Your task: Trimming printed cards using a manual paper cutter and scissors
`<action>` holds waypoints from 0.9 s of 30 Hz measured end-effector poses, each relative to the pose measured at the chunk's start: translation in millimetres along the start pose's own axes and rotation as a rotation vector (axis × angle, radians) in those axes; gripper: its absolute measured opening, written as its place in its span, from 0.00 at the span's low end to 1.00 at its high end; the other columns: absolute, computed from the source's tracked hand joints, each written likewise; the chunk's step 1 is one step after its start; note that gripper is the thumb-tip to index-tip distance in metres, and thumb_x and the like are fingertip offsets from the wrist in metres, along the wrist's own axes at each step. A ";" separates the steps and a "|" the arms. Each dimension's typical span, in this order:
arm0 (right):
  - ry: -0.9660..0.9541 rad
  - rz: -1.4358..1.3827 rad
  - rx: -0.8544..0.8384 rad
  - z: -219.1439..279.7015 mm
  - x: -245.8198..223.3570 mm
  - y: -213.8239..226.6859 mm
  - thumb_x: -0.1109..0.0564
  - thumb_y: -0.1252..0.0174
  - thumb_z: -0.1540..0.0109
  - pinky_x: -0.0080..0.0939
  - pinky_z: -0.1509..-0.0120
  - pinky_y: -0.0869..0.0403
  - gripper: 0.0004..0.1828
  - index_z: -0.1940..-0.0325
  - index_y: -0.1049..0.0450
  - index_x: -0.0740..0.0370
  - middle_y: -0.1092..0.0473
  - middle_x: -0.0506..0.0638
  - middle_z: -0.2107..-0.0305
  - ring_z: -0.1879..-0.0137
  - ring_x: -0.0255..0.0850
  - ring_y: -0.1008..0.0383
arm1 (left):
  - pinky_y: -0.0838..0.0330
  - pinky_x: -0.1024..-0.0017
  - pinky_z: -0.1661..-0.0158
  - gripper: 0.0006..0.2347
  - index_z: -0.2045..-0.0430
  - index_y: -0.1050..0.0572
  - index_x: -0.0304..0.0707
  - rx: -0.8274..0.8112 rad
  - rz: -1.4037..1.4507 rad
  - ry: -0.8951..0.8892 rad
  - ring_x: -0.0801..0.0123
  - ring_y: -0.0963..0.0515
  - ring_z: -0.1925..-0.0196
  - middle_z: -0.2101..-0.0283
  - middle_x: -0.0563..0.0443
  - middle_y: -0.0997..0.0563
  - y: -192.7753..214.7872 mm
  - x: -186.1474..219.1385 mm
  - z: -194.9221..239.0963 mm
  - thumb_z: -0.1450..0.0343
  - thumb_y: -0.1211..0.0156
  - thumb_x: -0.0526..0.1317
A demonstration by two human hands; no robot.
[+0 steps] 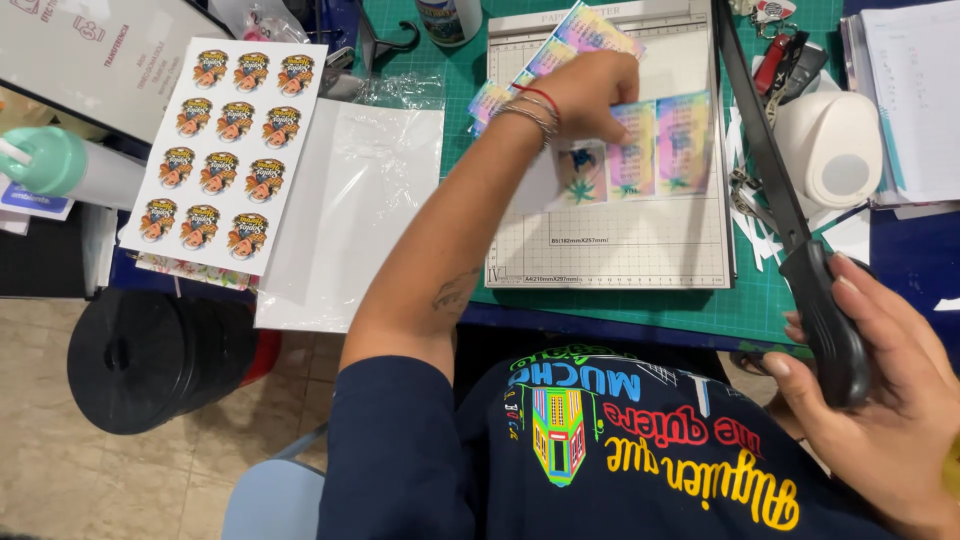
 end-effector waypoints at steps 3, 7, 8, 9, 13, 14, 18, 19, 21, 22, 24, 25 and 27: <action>0.072 0.012 0.014 0.6 1.5 0.0 0.72 0.36 0.40 0.52 0.36 0.22 0.35 0.30 0.37 0.85 0.38 0.83 0.31 0.48 0.59 0.23 | 0.29 0.71 0.63 0.12 0.68 0.25 0.49 0.161 0.108 -0.231 0.70 0.23 0.60 0.62 0.58 0.23 9.8 -38.2 1.2 0.39 0.27 0.43; 0.113 0.012 0.028 2.0 4.7 2.5 0.72 0.39 0.38 0.54 0.36 0.22 0.32 0.31 0.38 0.88 0.39 0.87 0.31 0.48 0.62 0.24 | 0.09 0.70 0.70 0.21 0.47 0.36 0.52 0.007 0.614 0.109 0.67 0.11 0.63 0.56 0.47 0.18 34.1 -8.2 69.6 0.31 0.33 0.37; 0.105 -0.009 0.030 2.4 5.3 3.1 0.73 0.41 0.37 0.55 0.35 0.23 0.32 0.29 0.40 0.86 0.41 0.85 0.30 0.47 0.63 0.24 | 0.07 0.71 0.66 0.26 0.40 0.39 0.49 0.001 0.783 0.152 0.61 0.11 0.58 0.47 0.41 0.24 32.7 2.2 80.2 0.31 0.35 0.33; 0.097 -0.029 0.034 2.9 5.7 3.4 0.73 0.42 0.36 0.56 0.33 0.23 0.33 0.28 0.42 0.84 0.43 0.84 0.29 0.46 0.64 0.25 | 0.05 0.72 0.63 0.31 0.33 0.42 0.46 -0.005 0.950 0.195 0.54 0.12 0.53 0.37 0.34 0.29 31.7 13.0 90.3 0.32 0.37 0.29; 0.114 -0.017 0.011 -1.8 7.1 6.6 0.70 0.46 0.33 0.55 0.33 0.25 0.31 0.27 0.46 0.78 0.45 0.83 0.27 0.47 0.62 0.24 | 0.09 0.73 0.61 0.32 0.31 0.40 0.46 0.021 0.975 0.150 0.59 0.14 0.55 0.30 0.38 0.37 -37.3 46.9 84.7 0.32 0.36 0.34; 0.100 -0.038 0.019 -3.9 3.8 6.2 0.71 0.48 0.33 0.57 0.31 0.26 0.31 0.26 0.47 0.79 0.46 0.84 0.27 0.44 0.65 0.26 | 0.10 0.72 0.64 0.33 0.30 0.43 0.39 0.067 1.004 0.188 0.57 0.15 0.55 0.36 0.38 0.31 -48.1 58.0 79.9 0.32 0.38 0.30; 0.070 -0.043 0.022 -10.2 -5.2 7.6 0.71 0.51 0.32 0.59 0.28 0.27 0.29 0.27 0.47 0.81 0.47 0.86 0.27 0.33 0.69 0.32 | 0.33 0.54 0.34 0.38 0.27 0.50 0.37 0.432 0.441 0.070 0.45 0.34 0.29 0.32 0.35 0.37 -93.4 53.2 47.7 0.31 0.34 0.42; 0.068 -0.040 0.025 -9.4 -4.2 7.9 0.71 0.51 0.32 0.59 0.28 0.27 0.29 0.27 0.47 0.81 0.47 0.86 0.27 0.33 0.69 0.32 | 0.33 0.54 0.34 0.38 0.27 0.50 0.37 0.429 0.442 0.067 0.45 0.34 0.29 0.32 0.35 0.37 -92.2 58.3 50.2 0.31 0.34 0.42; 0.047 -0.041 0.021 -8.0 -0.8 8.6 0.70 0.49 0.33 0.58 0.29 0.27 0.30 0.27 0.46 0.79 0.46 0.84 0.27 0.44 0.64 0.27 | 0.34 0.49 0.36 0.32 0.35 0.35 0.43 0.603 -0.061 0.109 0.46 0.37 0.29 0.25 0.40 0.45 -81.1 71.9 58.9 0.34 0.29 0.48; 0.043 -0.037 0.025 -8.7 -1.5 9.0 0.70 0.49 0.33 0.58 0.29 0.27 0.30 0.27 0.46 0.79 0.46 0.84 0.27 0.44 0.64 0.27 | 0.34 0.49 0.36 0.32 0.35 0.35 0.43 0.599 -0.059 0.105 0.46 0.37 0.29 0.25 0.40 0.45 -75.6 76.1 58.5 0.34 0.29 0.48; 0.055 -0.019 0.017 -10.8 -3.7 9.4 0.69 0.49 0.33 0.57 0.30 0.25 0.29 0.29 0.45 0.82 0.45 0.85 0.28 0.43 0.66 0.26 | 0.51 0.41 0.26 0.31 0.31 0.38 0.36 0.425 -0.106 0.122 0.45 0.57 0.19 0.21 0.36 0.61 -72.0 83.0 54.5 0.32 0.37 0.40; 0.051 -0.017 0.015 -10.7 -1.4 7.8 0.69 0.49 0.33 0.57 0.30 0.25 0.29 0.29 0.45 0.82 0.45 0.85 0.28 0.43 0.66 0.26 | 0.51 0.41 0.26 0.31 0.31 0.38 0.36 0.422 -0.102 0.122 0.45 0.57 0.19 0.21 0.36 0.61 -67.8 86.5 50.7 0.32 0.37 0.40; 0.127 -0.002 0.049 -11.1 -1.0 6.1 0.67 0.51 0.32 0.57 0.32 0.23 0.27 0.30 0.45 0.85 0.43 0.89 0.31 0.36 0.69 0.30 | 0.58 0.49 0.24 0.25 0.32 0.39 0.38 0.181 -0.141 -0.018 0.48 0.52 0.21 0.24 0.36 0.48 -70.5 99.3 39.1 0.24 0.49 0.46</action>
Point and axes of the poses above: each hand's wrist, its own z-axis away from the middle knuckle, its own y-axis out of the back of the hand, x = y × z, the point moved 5 cm from there along -z, towards the middle knuckle
